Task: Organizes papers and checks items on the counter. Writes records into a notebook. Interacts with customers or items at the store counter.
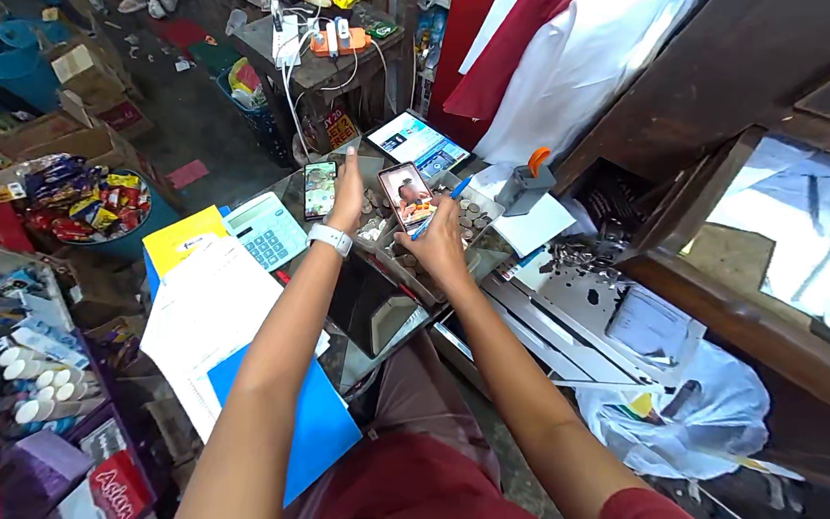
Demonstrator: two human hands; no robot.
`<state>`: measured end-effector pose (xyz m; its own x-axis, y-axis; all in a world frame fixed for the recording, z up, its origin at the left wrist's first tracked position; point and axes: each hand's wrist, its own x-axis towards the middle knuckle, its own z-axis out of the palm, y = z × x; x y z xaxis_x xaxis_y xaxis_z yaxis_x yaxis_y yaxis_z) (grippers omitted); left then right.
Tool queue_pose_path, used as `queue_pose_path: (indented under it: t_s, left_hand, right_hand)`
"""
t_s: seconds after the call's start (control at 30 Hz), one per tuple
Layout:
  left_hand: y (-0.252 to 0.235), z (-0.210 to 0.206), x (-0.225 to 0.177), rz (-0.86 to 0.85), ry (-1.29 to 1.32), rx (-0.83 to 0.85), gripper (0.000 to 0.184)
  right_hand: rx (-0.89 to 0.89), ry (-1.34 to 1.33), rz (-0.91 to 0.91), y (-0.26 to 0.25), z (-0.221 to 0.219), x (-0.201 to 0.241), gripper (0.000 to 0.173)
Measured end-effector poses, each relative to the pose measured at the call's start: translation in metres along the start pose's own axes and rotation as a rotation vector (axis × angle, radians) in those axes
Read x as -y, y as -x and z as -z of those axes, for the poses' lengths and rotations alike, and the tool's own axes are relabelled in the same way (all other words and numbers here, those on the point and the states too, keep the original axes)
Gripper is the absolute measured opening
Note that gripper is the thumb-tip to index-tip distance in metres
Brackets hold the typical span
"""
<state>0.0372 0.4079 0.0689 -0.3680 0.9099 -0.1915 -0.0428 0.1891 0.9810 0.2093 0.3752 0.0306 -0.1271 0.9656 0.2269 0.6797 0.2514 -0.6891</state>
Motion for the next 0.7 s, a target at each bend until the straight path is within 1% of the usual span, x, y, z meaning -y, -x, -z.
queue_pose_path:
  t_s: [0.13,0.2,0.27,0.3,0.37,0.4,0.43,0.47,0.57,0.63,0.7]
  left_hand:
    - [0.066,0.062,0.017,-0.204,-0.093,-0.049,0.067]
    - [0.122,0.1,0.034,-0.222,-0.203,-0.104,0.059]
    - [0.179,0.137,0.054,-0.232,-0.253,-0.192,0.046]
    - [0.204,0.155,0.068,-0.244,-0.26,-0.263,0.041]
    - [0.256,0.186,0.095,-0.22,-0.297,-0.432,0.036]
    - [0.28,0.2,0.105,-0.195,-0.317,-0.517,0.035]
    - [0.301,0.211,0.114,-0.167,-0.329,-0.601,0.034]
    - [0.319,0.219,0.121,-0.135,-0.337,-0.68,0.033]
    - [0.355,0.23,0.145,-0.116,-0.368,-0.845,0.031]
    - [0.368,0.224,0.156,-0.139,-0.428,-0.857,0.029]
    - [0.374,0.208,0.162,-0.19,-0.515,-0.778,0.026]
  right_hand:
    - [0.022,0.068,-0.023,-0.002,0.007,0.001,0.093]
    - [0.015,0.104,-0.01,0.003,0.013,0.001,0.094]
    - [-0.034,0.072,0.086,0.013,0.018,0.0,0.09]
    - [-0.062,-0.008,0.176,0.022,0.018,-0.001,0.083]
    - [-0.122,-0.218,0.392,0.047,0.013,0.002,0.055]
    - [-0.112,-0.277,0.485,0.061,0.009,0.007,0.039]
    - [-0.073,-0.292,0.559,0.077,0.005,0.013,0.029]
    - [-0.025,-0.298,0.619,0.092,-0.001,0.018,0.026]
    - [0.181,-0.262,0.722,0.132,-0.02,0.026,0.028]
    - [0.259,-0.252,0.753,0.153,-0.033,0.03,0.027]
    - [0.317,-0.252,0.761,0.171,-0.043,0.033,0.024]
